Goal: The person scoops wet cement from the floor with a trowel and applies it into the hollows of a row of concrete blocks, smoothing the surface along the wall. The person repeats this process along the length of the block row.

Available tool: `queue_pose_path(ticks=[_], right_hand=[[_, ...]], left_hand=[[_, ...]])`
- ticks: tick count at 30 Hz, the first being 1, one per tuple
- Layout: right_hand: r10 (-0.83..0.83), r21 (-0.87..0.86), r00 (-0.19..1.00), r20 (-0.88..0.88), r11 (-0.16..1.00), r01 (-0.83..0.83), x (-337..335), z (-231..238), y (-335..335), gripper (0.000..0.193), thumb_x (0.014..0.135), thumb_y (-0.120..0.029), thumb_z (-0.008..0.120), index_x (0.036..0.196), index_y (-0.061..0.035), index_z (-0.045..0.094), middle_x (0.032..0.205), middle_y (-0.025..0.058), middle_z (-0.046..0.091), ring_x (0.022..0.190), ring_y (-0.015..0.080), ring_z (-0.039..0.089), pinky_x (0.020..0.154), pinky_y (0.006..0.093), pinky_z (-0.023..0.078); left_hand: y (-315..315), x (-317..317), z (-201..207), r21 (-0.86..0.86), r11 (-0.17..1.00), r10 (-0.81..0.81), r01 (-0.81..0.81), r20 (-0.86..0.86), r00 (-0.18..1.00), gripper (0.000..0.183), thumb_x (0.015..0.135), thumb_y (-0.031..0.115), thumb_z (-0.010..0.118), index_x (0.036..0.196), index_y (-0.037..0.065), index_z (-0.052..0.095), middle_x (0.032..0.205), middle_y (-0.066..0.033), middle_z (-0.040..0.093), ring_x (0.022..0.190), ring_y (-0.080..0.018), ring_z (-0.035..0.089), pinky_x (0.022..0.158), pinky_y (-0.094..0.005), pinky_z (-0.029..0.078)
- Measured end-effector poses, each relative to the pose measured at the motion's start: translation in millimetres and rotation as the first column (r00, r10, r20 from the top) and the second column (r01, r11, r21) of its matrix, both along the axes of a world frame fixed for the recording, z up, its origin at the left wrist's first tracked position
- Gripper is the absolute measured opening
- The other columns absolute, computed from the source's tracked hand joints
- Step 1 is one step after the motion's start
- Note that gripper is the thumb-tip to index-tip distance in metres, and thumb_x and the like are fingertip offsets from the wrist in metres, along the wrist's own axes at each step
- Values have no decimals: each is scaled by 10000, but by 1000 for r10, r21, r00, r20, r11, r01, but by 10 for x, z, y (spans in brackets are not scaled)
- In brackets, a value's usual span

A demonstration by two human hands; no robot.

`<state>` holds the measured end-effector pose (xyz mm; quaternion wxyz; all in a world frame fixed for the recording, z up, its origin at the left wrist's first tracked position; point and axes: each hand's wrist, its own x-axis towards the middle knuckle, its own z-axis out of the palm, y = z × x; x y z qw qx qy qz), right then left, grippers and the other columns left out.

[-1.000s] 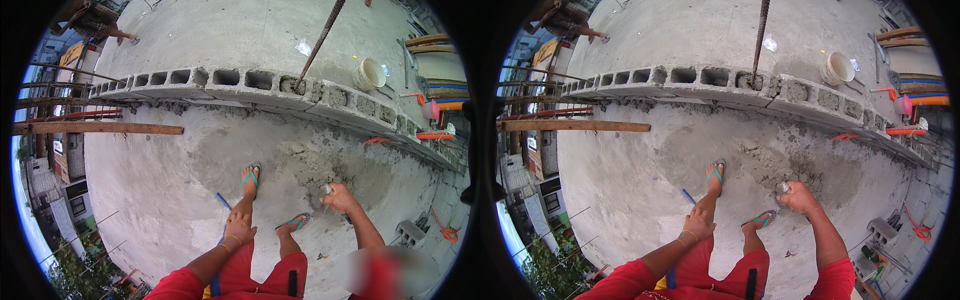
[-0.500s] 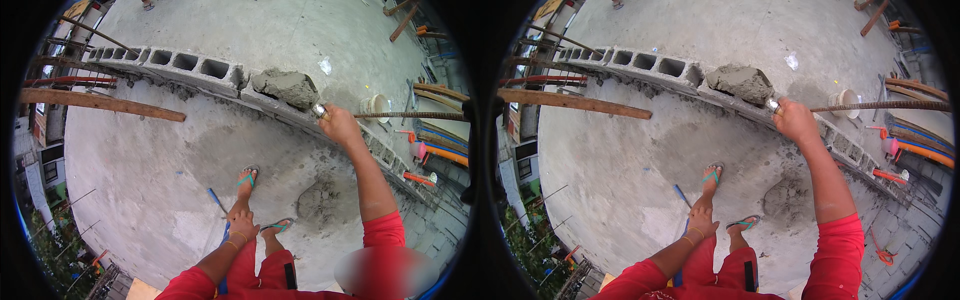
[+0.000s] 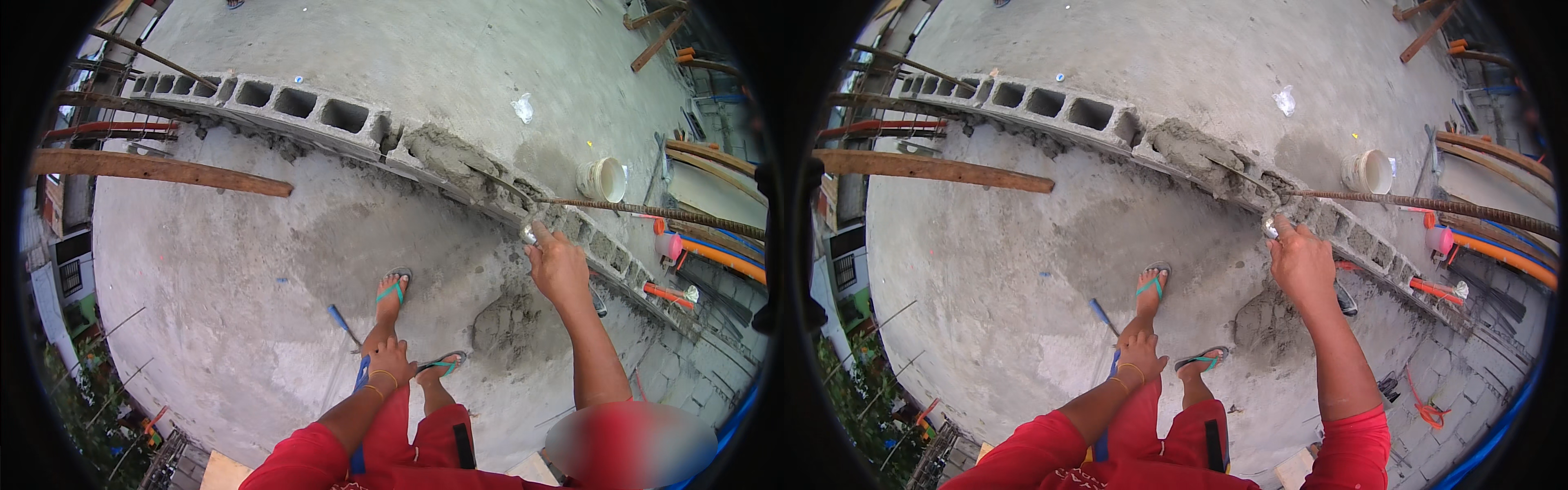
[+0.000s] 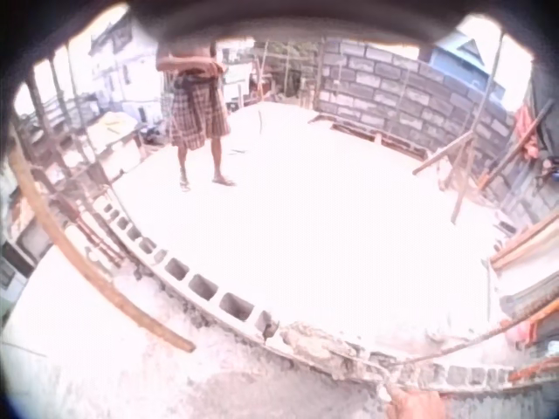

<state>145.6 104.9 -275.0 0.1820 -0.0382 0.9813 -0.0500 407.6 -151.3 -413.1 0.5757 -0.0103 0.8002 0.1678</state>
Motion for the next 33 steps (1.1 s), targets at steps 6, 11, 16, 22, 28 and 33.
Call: queue_pose_path(ticks=[6, 11, 16, 22, 28, 33], right_hand=[[-11, 202, 998, 68, 979, -3, -126, 474, -38, 342, 909, -210, 687, 1230, -99, 651, 935, 141, 676, 903, 366, 683, 802, 477, 473], [41, 218, 997, 59, 975, -53, -229, 513, -125, 396, 910, -218, 697, 1283, -98, 640, 948, 174, 680, 910, 380, 685, 794, 490, 486], [-117, -134, 993, -33, 985, 111, 80, 217, -145, 397, 919, -251, 699, 1284, -102, 653, 1003, 187, 696, 912, 400, 684, 786, 497, 525], [-67, -43, 998, -11, 997, 66, 321, -97, 148, 394, 916, -269, 707, 1281, -124, 678, 1065, 173, 707, 918, 395, 690, 784, 487, 538], [-165, -60, 985, -47, 985, 163, 265, 61, 240, 400, 920, -206, 703, 1300, -93, 649, 1012, 201, 681, 898, 417, 673, 779, 494, 536], [-89, -65, 995, -32, 994, 87, 93, 15, -365, 426, 917, -191, 689, 1328, -106, 615, 990, 202, 660, 878, 409, 688, 762, 501, 533]], left_hand=[[-20, 7, -41, -3, 1000, 15, -15, 10, 1000, 662, 905, 497, 639, 1389, 65, 510, 1408, -174, 481, 1331, -390, 463, 1081, -565, 397], [-22, 43, -72, 14, 1000, 26, -26, -35, 999, 643, 902, 493, 641, 1367, 65, 523, 1395, -173, 483, 1326, -387, 468, 1077, -560, 403], [-44, 64, -86, -12, 999, 40, -40, -35, 999, 643, 906, 483, 634, 1380, 64, 516, 1411, -162, 477, 1339, -381, 461, 1071, -560, 411], [-43, 41, -100, -21, 999, 41, -41, 14, 999, 651, 909, 474, 628, 1402, 68, 503, 1424, -158, 467, 1355, -382, 441, 1089, -564, 393], [-19, 44, -90, -14, 1000, 23, -23, -5, 1000, 650, 911, 473, 625, 1407, 70, 505, 1420, -157, 471, 1343, -385, 453, 1088, -565, 392], [-19, 35, -95, -22, 999, 30, -30, -17, 999, 587, 905, 427, 631, 1365, 74, 540, 1399, -133, 477, 1329, -335, 458, 1056, -550, 394]])
